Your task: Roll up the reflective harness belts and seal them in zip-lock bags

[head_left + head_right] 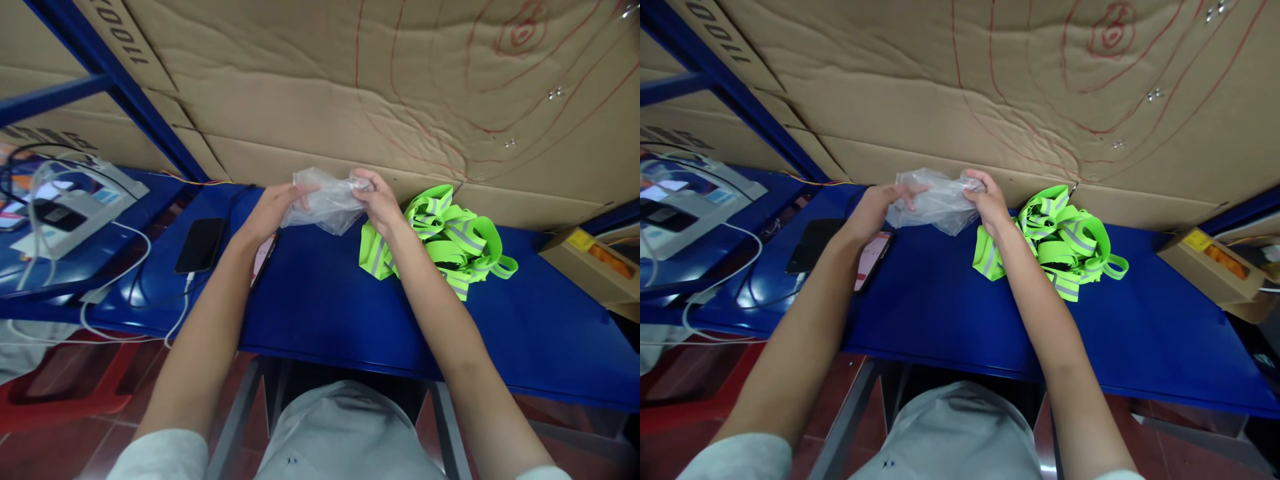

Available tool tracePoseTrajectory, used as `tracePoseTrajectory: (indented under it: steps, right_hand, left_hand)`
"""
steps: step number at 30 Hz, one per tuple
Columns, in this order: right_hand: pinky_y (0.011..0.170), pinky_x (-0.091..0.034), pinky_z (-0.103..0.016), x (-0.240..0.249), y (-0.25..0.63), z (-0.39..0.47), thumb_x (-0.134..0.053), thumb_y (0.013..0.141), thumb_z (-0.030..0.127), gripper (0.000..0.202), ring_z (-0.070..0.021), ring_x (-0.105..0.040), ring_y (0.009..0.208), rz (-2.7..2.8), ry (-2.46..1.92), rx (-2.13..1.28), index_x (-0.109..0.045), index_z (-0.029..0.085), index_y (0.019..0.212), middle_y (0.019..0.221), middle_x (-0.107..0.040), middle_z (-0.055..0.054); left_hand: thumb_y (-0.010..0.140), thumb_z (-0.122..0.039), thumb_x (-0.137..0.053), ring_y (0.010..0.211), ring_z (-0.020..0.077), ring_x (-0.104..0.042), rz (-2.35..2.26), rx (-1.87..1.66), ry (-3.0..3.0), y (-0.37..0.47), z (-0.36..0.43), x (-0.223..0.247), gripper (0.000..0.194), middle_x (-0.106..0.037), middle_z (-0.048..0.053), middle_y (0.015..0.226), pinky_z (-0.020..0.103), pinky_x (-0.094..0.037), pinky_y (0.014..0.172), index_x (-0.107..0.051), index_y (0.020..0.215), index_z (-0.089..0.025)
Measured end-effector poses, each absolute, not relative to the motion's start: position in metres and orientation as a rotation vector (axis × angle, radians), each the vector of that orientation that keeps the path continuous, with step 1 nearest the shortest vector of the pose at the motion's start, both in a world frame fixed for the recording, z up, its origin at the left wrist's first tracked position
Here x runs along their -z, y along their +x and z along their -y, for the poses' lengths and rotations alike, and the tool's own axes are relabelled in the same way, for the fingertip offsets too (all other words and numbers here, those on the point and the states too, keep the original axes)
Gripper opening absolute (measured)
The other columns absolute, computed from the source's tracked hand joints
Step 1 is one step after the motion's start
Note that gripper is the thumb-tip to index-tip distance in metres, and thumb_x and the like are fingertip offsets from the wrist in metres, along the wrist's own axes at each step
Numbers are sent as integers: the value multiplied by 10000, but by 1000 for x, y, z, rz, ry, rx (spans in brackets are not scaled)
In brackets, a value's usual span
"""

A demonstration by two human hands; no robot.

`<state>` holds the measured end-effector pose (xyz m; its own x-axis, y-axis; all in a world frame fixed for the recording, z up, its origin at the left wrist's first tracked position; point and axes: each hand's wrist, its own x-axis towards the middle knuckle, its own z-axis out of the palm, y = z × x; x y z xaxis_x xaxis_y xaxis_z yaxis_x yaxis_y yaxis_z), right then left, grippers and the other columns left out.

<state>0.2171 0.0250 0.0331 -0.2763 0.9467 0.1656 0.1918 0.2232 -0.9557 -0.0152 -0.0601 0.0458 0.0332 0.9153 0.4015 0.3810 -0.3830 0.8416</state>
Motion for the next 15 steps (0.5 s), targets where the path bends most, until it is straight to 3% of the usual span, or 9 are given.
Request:
tracePoseTrajectory:
  steps: [4, 7, 10, 13, 15]
  right_hand:
    - [971, -608, -348, -40, 219, -17, -635, 896, 203, 630, -197, -699, 1209, 1590, -931, -1256, -475, 266, 1502, 1506, -634, -68]
    - [1030, -594, -384, -46, 218, -10, -597, 915, 165, 726, -210, -642, 1340, 1709, -918, -1127, -363, 290, 1591, 1643, -512, -57]
    - [1072, -572, -415, -50, 218, -6, -616, 950, 209, 758, -236, -566, 1445, 1802, -925, -1020, -306, 317, 1633, 1695, -438, -48]
    - [1071, -572, -426, -51, 221, -7, -683, 941, 288, 728, -245, -567, 1444, 1741, -884, -1066, -370, 322, 1597, 1645, -505, -51]
    - [1024, -597, -407, -51, 222, -9, -721, 925, 374, 617, -237, -639, 1347, 1621, -825, -1197, -495, 303, 1495, 1513, -628, -51]
  left_hand:
    - [1000, -617, -411, 1010, 295, -746, -1313, -1391, 1599, -15, 56, -49, 541, -762, 102, 885, 443, -627, 857, -717, 773, -234]
    - [977, -622, -538, 881, 262, -747, -1325, -1537, 1540, -9, 54, -54, 489, -735, 82, 788, 393, -631, 781, -715, 756, -224]
    - [897, -497, -720, 720, 220, -715, -1359, -1543, 1475, -4, 53, -60, 346, -719, 62, 737, 378, -623, 724, -695, 717, -203]
    - [800, -295, -751, 706, 209, -726, -1306, -1489, 1349, 0, 52, -67, 198, -736, 54, 784, 369, -627, 698, -619, 692, -194]
    - [786, -256, -690, 859, 230, -770, -1187, -1527, 1332, 3, 52, -71, 193, -767, 55, 917, 394, -648, 798, -534, 688, -198]
